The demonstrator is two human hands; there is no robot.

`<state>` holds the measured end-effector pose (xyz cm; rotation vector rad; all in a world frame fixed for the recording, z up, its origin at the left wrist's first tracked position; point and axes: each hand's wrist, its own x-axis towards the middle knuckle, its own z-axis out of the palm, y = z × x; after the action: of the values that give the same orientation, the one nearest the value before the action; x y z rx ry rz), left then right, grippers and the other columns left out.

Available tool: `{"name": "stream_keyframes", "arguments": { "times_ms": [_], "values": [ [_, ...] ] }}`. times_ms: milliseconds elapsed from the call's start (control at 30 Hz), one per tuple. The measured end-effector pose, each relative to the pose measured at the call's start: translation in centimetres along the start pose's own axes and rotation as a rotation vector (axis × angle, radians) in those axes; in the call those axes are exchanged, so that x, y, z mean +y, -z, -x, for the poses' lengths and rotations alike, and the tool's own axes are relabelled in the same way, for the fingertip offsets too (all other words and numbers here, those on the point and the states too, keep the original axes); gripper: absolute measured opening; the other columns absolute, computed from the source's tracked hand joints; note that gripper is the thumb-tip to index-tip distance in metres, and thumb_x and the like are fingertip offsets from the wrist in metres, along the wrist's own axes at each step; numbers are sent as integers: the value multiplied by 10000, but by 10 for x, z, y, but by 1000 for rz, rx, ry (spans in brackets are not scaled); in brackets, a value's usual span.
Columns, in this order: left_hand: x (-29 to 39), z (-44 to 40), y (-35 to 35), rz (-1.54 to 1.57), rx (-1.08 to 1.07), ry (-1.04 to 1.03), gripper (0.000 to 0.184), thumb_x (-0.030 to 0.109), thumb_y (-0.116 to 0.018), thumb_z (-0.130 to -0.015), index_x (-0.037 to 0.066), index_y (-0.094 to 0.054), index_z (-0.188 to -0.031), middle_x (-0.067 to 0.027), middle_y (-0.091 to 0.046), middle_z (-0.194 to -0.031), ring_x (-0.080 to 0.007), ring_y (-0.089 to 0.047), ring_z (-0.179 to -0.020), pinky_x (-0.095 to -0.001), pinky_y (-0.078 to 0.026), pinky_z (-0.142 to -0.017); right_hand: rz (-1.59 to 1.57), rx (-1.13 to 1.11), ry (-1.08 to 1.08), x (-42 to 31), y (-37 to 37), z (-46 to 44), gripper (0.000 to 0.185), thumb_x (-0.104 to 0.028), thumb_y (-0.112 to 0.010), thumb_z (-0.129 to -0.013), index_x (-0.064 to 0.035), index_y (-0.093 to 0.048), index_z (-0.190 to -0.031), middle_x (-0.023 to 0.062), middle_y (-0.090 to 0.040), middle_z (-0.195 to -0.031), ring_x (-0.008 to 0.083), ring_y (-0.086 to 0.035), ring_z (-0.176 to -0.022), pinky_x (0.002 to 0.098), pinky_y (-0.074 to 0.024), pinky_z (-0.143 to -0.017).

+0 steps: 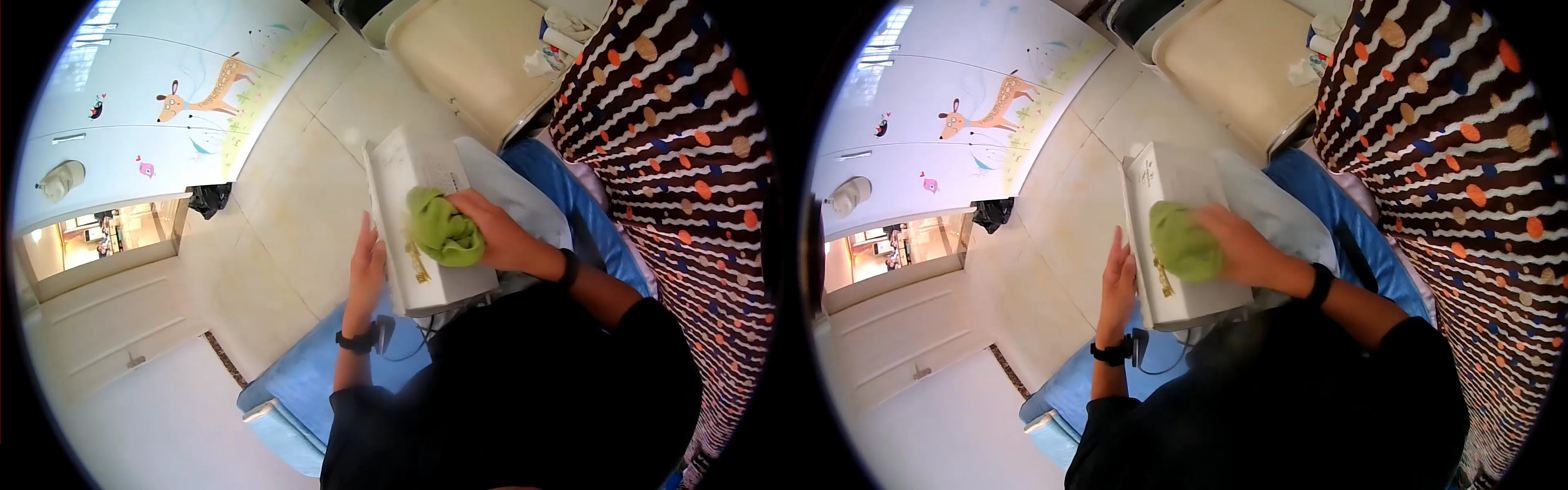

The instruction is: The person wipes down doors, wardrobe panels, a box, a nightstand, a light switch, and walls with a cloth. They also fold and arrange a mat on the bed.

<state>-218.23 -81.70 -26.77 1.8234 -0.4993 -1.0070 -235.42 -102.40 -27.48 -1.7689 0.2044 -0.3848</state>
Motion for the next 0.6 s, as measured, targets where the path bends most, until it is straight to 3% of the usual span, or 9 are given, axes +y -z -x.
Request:
{"name": "stream_keyframes", "arguments": {
  "times_ms": [100,233,400,600],
  "values": [
    [-12,12,-1,138,28,104,700,122,-442,-995,31,-38,-1559,-166,-413,-1472,-218,-417,-1325,-293,-336,-1079,7,29,-5,14,-29,-23,593,-201,-762,-763,-79,-523,-1292,146,-562,-1219,342,-533,-1145,383,-445,-975],
    [-18,11,-11,-140,-37,115,779,154,-521,-949,-5,-51,-1549,-180,-329,-1520,-249,-345,-1387,-320,-283,-1126,150,-53,81,1,-37,-45,516,-199,-743,-779,-89,-538,-1240,127,-566,-1146,339,-564,-1065,405,-478,-900],
    [-30,15,-20,34,-18,66,812,142,-555,-895,-25,-89,-1538,-207,-265,-1537,-266,-268,-1428,-359,-244,-1154,402,-45,43,22,-42,-70,511,-152,-753,-762,-98,-527,-1217,145,-556,-1080,365,-592,-978,429,-502,-810],
    [-79,12,-22,6,74,2,731,126,-540,-898,-11,-192,-1526,-236,-313,-1487,-327,-305,-1397,-384,-249,-1153,709,-3,-201,58,9,-94,426,-312,-707,-785,-94,-571,-1124,172,-587,-1011,371,-609,-948,463,-511,-778]
  ]
}}
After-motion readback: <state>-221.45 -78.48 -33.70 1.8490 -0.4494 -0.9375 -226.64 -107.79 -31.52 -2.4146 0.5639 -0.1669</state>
